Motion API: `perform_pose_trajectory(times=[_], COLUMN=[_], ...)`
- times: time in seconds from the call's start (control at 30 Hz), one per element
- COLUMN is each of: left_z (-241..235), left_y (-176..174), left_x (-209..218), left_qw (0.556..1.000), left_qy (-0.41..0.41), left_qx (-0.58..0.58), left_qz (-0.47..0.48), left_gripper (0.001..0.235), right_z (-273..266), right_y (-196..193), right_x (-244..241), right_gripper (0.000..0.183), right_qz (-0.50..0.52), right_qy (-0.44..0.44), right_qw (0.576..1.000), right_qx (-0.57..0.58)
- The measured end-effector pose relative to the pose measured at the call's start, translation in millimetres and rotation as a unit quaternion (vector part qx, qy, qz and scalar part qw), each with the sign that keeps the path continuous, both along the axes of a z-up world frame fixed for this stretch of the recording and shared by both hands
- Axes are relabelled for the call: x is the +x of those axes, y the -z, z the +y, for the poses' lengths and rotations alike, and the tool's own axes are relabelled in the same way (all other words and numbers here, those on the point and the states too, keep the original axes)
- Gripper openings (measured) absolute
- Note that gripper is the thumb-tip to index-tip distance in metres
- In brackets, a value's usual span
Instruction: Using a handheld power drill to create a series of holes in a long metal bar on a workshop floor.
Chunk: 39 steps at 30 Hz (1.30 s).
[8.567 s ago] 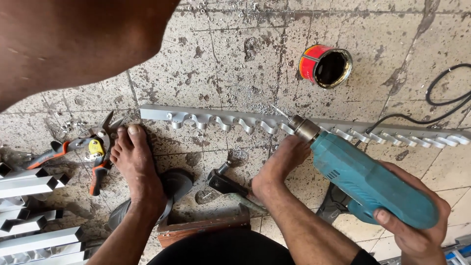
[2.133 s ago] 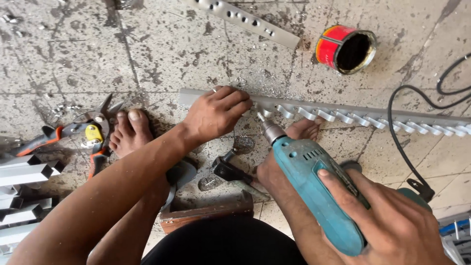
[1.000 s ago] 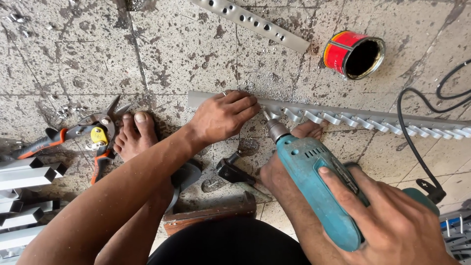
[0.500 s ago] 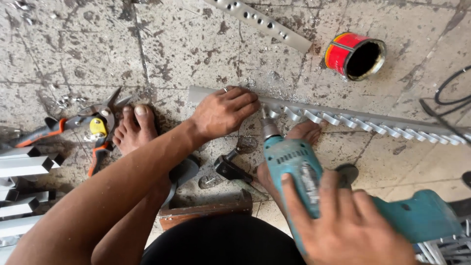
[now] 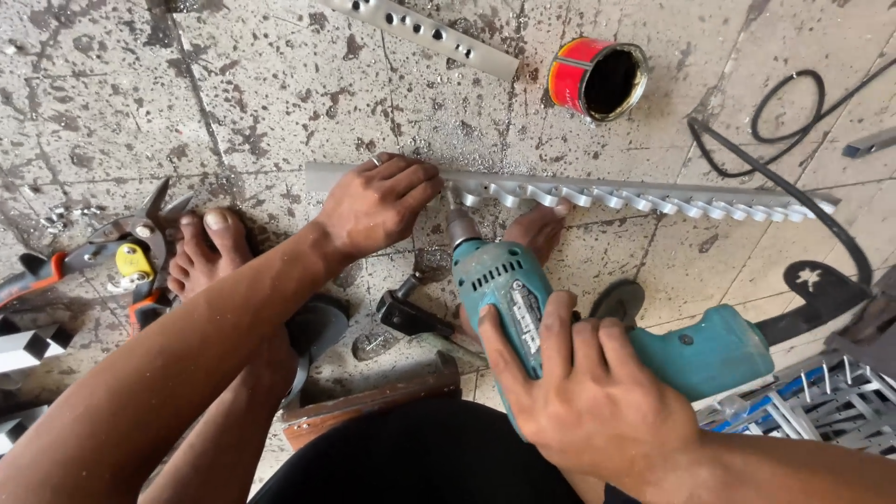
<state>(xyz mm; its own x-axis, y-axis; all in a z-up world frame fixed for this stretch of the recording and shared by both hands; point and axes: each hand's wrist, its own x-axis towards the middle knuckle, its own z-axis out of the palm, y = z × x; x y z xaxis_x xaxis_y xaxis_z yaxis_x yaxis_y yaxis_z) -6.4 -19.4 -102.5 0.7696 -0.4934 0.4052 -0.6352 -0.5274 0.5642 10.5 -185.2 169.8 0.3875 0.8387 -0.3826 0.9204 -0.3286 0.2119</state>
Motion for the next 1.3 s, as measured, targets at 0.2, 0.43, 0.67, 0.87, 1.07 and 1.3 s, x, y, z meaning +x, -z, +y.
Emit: perform_pose_trajectory(times=[0.2,0.43,0.67,0.87,1.07,1.3], left_z=[2,5,3,2,1,22], left_y=[-1,-3,3,3,3,-24], left_x=[0,2,2,4,3,9], left_qw=[1.0,1.0,1.0,0.999,0.999,0.992], left_qy=[0.008,-0.001,0.007,0.012,0.012,0.062], left_qx=[-0.009,-0.022,-0.025,-0.038,-0.033,0.031], left_qz=[0.006,0.004,0.002,0.004,0.018,0.107], left_gripper=[0.024,0.023,0.022,0.024,0.02,0.029], right_z=[-7,-24,-56,-78,-83,-69], right_y=[4,12,-10,-6,-22,-25], right_x=[2,6,10,6,10,8], right_gripper=[0.036,0.044,0.055,0.069,0.064,0.057], right_qz=[0.005,0.041,0.141,0.195,0.172,0.198], right_qy=[0.038,0.045,0.282,0.333,0.38,0.422], right_qw=[0.999,0.998,0.947,0.92,0.909,0.881], right_qx=[0.007,0.025,0.063,0.063,0.009,0.077])
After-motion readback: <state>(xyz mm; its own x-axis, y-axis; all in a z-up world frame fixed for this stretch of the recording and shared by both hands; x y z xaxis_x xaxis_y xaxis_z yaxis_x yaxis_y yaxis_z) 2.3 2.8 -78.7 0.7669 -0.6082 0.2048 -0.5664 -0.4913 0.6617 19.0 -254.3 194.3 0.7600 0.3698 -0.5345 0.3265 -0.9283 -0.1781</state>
